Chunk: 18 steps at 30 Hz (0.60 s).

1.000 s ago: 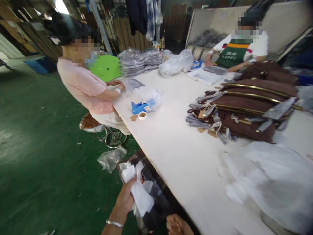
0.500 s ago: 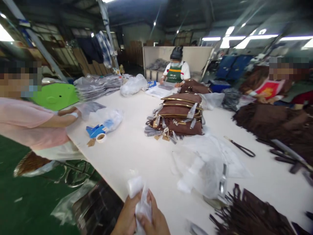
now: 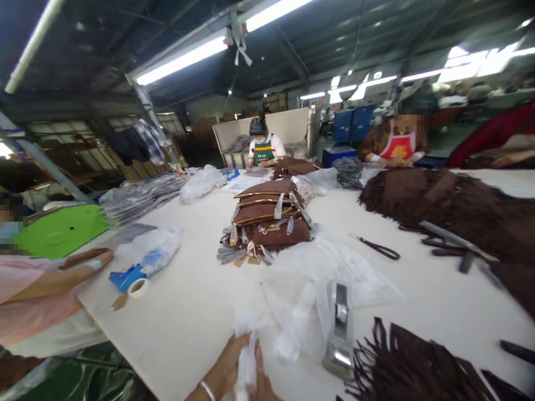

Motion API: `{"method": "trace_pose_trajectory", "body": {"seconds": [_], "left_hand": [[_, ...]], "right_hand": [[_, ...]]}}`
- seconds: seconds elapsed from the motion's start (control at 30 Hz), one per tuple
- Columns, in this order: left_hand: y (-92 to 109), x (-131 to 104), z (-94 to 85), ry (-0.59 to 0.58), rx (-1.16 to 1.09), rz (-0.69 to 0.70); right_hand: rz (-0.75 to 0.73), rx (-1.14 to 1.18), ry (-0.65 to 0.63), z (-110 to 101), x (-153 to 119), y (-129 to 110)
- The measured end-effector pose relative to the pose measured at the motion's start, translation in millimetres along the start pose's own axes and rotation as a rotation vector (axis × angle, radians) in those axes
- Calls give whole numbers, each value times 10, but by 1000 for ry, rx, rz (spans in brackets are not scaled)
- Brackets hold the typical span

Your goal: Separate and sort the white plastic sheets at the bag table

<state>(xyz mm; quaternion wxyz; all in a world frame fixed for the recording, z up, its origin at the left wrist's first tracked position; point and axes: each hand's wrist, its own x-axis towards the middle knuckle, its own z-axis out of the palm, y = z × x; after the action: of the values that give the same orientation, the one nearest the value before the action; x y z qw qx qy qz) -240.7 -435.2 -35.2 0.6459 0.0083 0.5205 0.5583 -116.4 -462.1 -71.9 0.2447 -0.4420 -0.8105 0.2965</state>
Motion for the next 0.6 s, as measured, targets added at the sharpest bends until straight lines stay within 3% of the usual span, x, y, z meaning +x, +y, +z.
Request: {"method": "trace_pose_trajectory", "body": {"seconds": [0.13, 0.23, 0.4, 0.6], "left_hand": [[2, 216, -79, 9, 65, -86], [29, 283, -169, -46, 62, -123], [34, 338, -301, -137, 83, -166], [22, 350, -405, -143, 145, -184]], "right_hand": [[47, -223, 131, 329, -80, 93], [42, -233, 194, 438, -109, 88], [28, -90, 210, 346, -191, 90], [64, 255, 192, 79, -240, 88]]}}
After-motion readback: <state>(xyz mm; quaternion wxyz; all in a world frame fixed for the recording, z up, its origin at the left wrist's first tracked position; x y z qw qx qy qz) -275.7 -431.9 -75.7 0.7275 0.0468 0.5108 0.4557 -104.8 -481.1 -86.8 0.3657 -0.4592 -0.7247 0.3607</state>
